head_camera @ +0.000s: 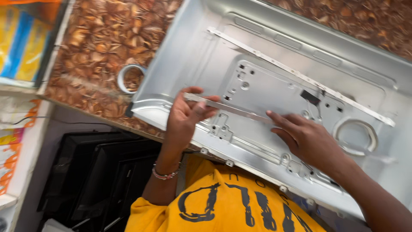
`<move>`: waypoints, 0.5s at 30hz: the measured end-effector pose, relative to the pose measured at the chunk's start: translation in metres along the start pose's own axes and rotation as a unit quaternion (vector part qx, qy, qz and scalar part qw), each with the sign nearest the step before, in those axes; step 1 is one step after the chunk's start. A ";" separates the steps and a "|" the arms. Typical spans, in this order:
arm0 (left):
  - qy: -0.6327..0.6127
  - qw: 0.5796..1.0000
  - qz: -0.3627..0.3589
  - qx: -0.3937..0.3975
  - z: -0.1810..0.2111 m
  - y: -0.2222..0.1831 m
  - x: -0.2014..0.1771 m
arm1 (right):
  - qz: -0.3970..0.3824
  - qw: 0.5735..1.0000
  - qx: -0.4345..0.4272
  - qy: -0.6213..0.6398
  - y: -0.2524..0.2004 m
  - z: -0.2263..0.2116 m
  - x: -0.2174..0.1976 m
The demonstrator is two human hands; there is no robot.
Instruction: The person applies adhesive tape to LED backlight strips and installs them inside the chassis of a television.
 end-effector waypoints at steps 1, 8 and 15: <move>-0.005 1.000 -0.008 -0.012 -0.005 0.005 -0.007 | -0.006 1.000 0.014 -0.002 -0.002 0.006 -0.007; 0.133 0.988 0.079 -0.027 0.001 0.012 -0.026 | -0.048 0.980 0.193 -0.027 -0.092 0.065 -0.041; 0.518 0.842 0.136 -0.063 0.033 0.013 -0.003 | -0.113 0.929 0.351 -0.039 -0.161 0.082 -0.021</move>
Point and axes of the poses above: each hand's wrist, its own y-axis towards the middle knuckle, its own x-axis out of the palm, z = x × y, the point moved 8 cm from there along y, towards the middle knuckle, and after that the axes turned 11 degrees about -y, right-handed, at the moved point
